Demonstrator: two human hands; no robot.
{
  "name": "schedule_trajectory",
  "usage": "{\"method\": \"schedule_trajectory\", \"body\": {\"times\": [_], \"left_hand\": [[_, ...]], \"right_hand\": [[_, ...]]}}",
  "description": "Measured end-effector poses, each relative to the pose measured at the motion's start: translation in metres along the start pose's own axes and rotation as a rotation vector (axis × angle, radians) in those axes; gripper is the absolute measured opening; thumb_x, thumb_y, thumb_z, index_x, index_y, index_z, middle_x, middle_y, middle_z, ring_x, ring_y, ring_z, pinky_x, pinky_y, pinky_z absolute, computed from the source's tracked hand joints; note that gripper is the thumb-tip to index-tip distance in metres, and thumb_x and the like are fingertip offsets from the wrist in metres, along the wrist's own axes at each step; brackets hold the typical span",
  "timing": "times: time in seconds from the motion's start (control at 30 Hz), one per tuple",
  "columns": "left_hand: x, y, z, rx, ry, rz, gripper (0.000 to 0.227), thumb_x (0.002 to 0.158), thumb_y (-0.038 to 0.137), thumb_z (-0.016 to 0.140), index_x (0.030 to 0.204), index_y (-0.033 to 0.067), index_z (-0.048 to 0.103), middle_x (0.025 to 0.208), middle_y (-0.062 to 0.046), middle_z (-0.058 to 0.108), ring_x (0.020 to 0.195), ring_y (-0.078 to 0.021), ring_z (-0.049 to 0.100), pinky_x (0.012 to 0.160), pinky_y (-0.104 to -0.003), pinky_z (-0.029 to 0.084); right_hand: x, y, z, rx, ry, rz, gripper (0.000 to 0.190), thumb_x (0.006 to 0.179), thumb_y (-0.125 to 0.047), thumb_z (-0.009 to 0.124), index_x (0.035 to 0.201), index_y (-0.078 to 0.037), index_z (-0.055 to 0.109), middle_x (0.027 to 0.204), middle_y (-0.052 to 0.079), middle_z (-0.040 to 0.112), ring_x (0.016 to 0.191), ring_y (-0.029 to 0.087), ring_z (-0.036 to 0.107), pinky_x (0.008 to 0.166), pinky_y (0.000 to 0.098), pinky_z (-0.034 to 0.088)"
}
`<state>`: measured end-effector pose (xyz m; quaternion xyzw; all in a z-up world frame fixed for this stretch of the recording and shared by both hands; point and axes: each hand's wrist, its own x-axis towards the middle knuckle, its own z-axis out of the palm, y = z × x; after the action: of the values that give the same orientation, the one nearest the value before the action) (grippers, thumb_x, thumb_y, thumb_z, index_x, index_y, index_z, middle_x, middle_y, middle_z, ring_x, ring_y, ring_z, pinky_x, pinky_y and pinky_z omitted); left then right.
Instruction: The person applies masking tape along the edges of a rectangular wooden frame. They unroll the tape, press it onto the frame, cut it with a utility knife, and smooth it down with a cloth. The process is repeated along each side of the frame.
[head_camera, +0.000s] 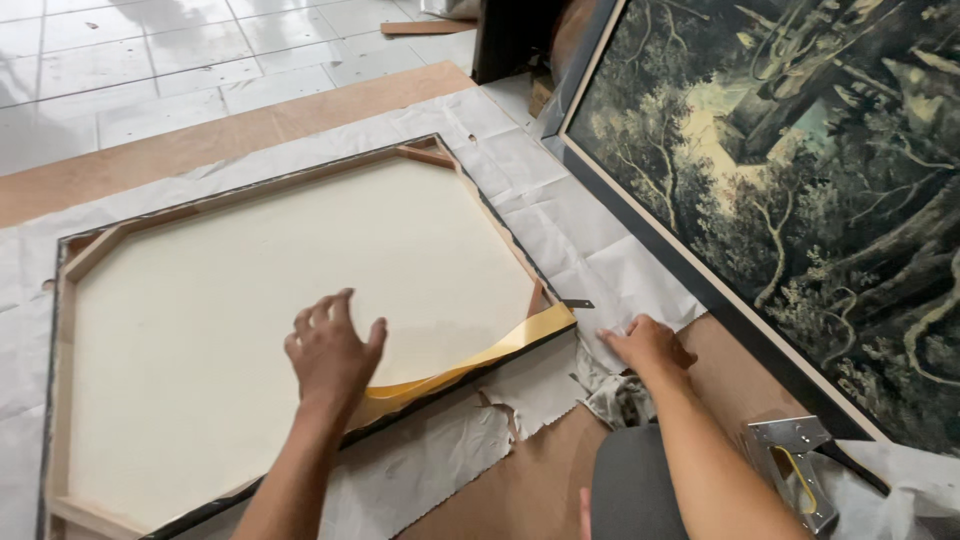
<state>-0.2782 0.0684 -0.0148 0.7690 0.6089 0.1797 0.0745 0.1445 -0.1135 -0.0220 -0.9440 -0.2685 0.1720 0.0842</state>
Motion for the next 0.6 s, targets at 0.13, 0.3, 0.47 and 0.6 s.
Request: {"method": "schedule_trajectory", "body": {"times": [0.13, 0.3, 0.47, 0.6], "left_hand": [[0.011, -0.071, -0.005, -0.041, -0.418, -0.286, 0.121, 0.085, 0.096, 0.066, 0.170, 0.0118, 0.047, 0.150, -0.028, 0.068, 0.142, -0.0504, 0.065, 0.109, -0.064, 0.054], [0.003, -0.097, 0.013, -0.153, -0.567, -0.257, 0.109, 0.074, 0.089, 0.087, 0.149, 0.0125, 0.068, 0.143, -0.025, 0.075, 0.140, -0.0446, 0.071, 0.112, -0.053, 0.057], [0.003, -0.121, 0.050, -0.269, -0.515, -0.179, 0.077, 0.081, 0.057, 0.096, 0.142, 0.0159, 0.074, 0.121, -0.016, 0.085, 0.129, -0.0378, 0.077, 0.108, -0.049, 0.061], [0.014, -0.154, 0.103, -0.261, -0.429, -0.074, 0.022, 0.089, 0.034, 0.084, 0.109, 0.0252, 0.089, 0.103, -0.014, 0.085, 0.111, -0.0407, 0.080, 0.095, -0.048, 0.063]], "right_hand": [[-0.004, -0.035, 0.024, 0.045, 0.101, -0.133, 0.055, 0.097, -0.079, 0.066, 0.122, -0.030, 0.070, 0.133, 0.004, 0.075, 0.136, 0.032, 0.071, 0.105, 0.0564, 0.059], [-0.009, -0.055, 0.129, 0.508, -0.487, 0.043, 0.054, 0.100, -0.054, 0.069, 0.110, -0.002, 0.081, 0.092, 0.022, 0.082, 0.062, 0.031, 0.076, 0.047, 0.0393, 0.061], [-0.045, -0.077, 0.105, 0.771, -0.630, -0.009, 0.064, 0.116, -0.039, 0.045, 0.165, 0.003, 0.045, 0.137, 0.033, 0.076, 0.111, 0.042, 0.083, 0.084, 0.0413, 0.071], [-0.019, -0.076, 0.119, 0.898, -0.503, 0.006, 0.053, 0.115, -0.032, 0.054, 0.156, 0.001, 0.055, 0.130, 0.022, 0.080, 0.101, 0.034, 0.085, 0.072, 0.0385, 0.073]]}}
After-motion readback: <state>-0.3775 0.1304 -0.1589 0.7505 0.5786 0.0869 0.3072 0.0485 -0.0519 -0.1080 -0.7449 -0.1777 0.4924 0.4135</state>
